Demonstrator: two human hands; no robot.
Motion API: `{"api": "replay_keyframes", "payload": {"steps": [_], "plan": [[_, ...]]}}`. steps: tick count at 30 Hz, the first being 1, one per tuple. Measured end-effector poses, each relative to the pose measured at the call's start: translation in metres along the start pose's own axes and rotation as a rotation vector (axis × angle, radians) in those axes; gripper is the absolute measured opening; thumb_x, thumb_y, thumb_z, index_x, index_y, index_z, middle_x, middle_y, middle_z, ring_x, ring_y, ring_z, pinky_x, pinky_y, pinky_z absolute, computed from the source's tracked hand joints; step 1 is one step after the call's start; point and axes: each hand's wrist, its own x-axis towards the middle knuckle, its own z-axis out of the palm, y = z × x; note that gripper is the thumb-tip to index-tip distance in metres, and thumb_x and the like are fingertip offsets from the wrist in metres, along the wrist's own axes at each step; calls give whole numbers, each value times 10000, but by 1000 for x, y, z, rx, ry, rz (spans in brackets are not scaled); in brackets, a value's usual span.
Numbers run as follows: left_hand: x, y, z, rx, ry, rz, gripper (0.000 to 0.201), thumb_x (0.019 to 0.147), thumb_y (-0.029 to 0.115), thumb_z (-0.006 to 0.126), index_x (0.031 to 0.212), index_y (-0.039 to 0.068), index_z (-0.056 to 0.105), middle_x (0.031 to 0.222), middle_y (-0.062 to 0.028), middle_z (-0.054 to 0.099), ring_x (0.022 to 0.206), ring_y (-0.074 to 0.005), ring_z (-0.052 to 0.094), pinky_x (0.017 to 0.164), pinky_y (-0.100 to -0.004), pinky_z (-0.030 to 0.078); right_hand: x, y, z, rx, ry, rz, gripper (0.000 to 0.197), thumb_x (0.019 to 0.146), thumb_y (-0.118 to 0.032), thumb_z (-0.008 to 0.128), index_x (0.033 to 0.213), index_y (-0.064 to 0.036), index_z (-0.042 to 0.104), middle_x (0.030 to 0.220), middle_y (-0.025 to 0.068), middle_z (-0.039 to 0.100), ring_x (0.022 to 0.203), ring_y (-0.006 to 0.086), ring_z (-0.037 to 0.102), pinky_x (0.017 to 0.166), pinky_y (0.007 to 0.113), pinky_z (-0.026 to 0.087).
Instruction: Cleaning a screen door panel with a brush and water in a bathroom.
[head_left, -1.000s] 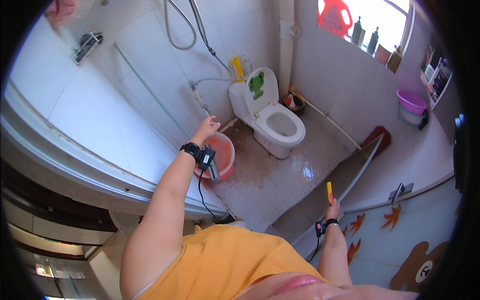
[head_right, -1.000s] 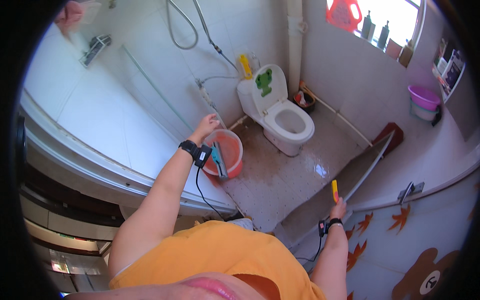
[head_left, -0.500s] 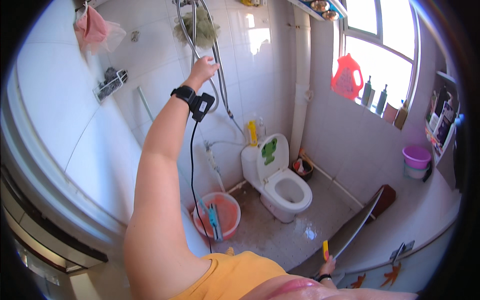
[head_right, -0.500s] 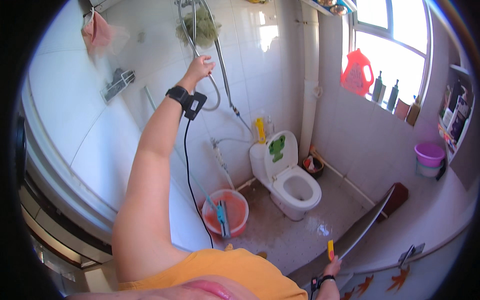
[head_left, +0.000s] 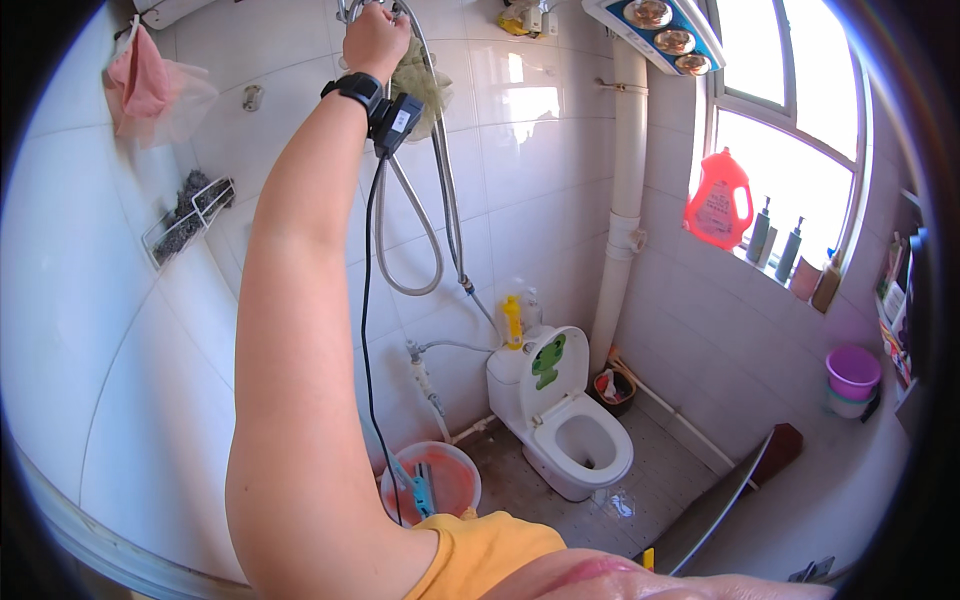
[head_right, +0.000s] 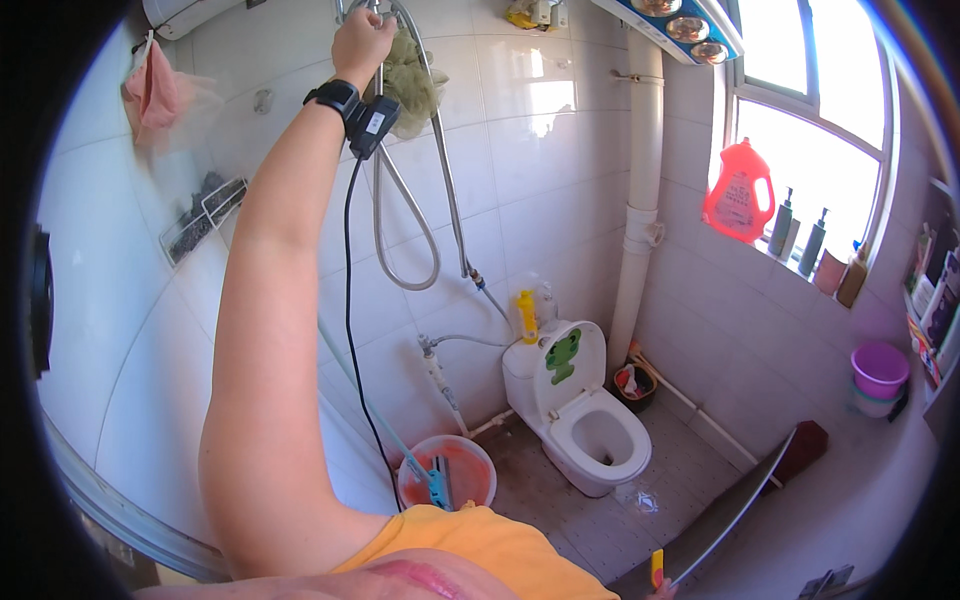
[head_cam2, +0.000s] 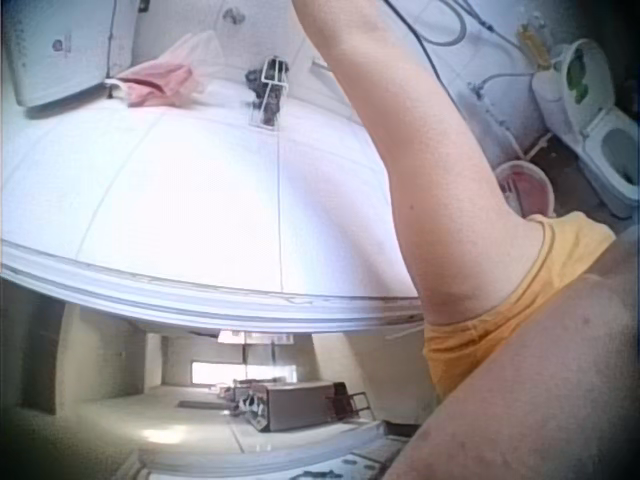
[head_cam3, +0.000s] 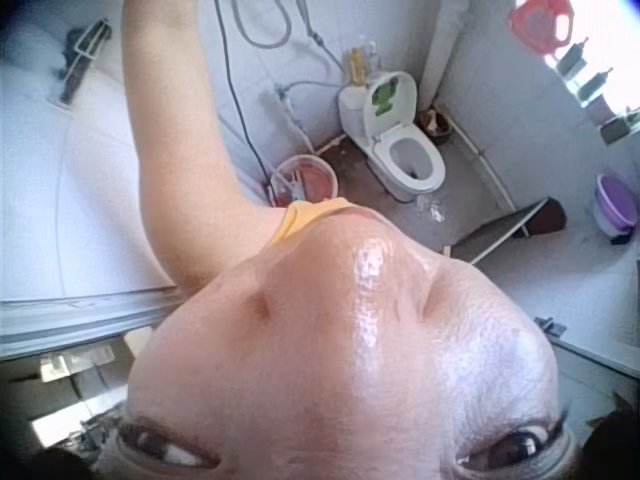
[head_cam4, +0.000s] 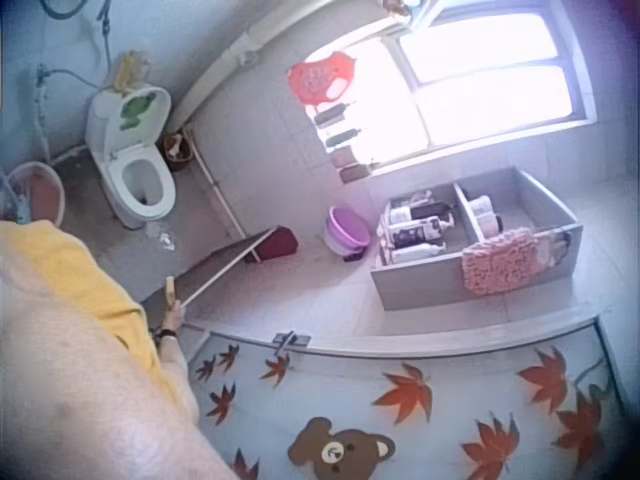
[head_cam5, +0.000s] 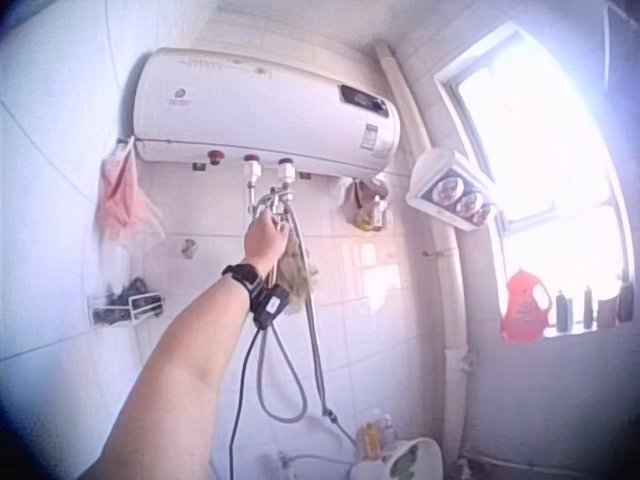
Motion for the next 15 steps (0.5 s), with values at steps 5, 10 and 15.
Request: {"api": "replay_keyframes", "payload": {"steps": [5, 10, 15], "plan": [[52, -47, -15, 280, 208, -249, 336, 729, 360, 592, 866, 53, 610, 859, -153, 635, 879, -340, 594, 746, -418, 474, 16, -6, -6, 92, 34, -66, 172, 743, -126, 550, 911, -123, 513, 854, 148, 528, 835, 364, 504, 694, 449, 422], [65, -54, -1, 328, -323, -189, 306, 768, 232, 539, 1004, 53, 615, 1007, -182, 606, 962, -335, 578, 841, -397, 455, -1, -10, -4, -27, -4, 47, 112, 766, -125, 504, 872, -111, 537, 861, 137, 538, 833, 356, 510, 690, 453, 422], [64, -65, -1, 369, -339, -151, 295, 796, 230, 501, 977, 34, 629, 978, -179, 617, 930, -319, 595, 811, -402, 470, 6, -18, -10, -66, -87, -13, 126, 790, -151, 473, 878, -94, 542, 878, 139, 548, 834, 357, 513, 698, 453, 430]]}}
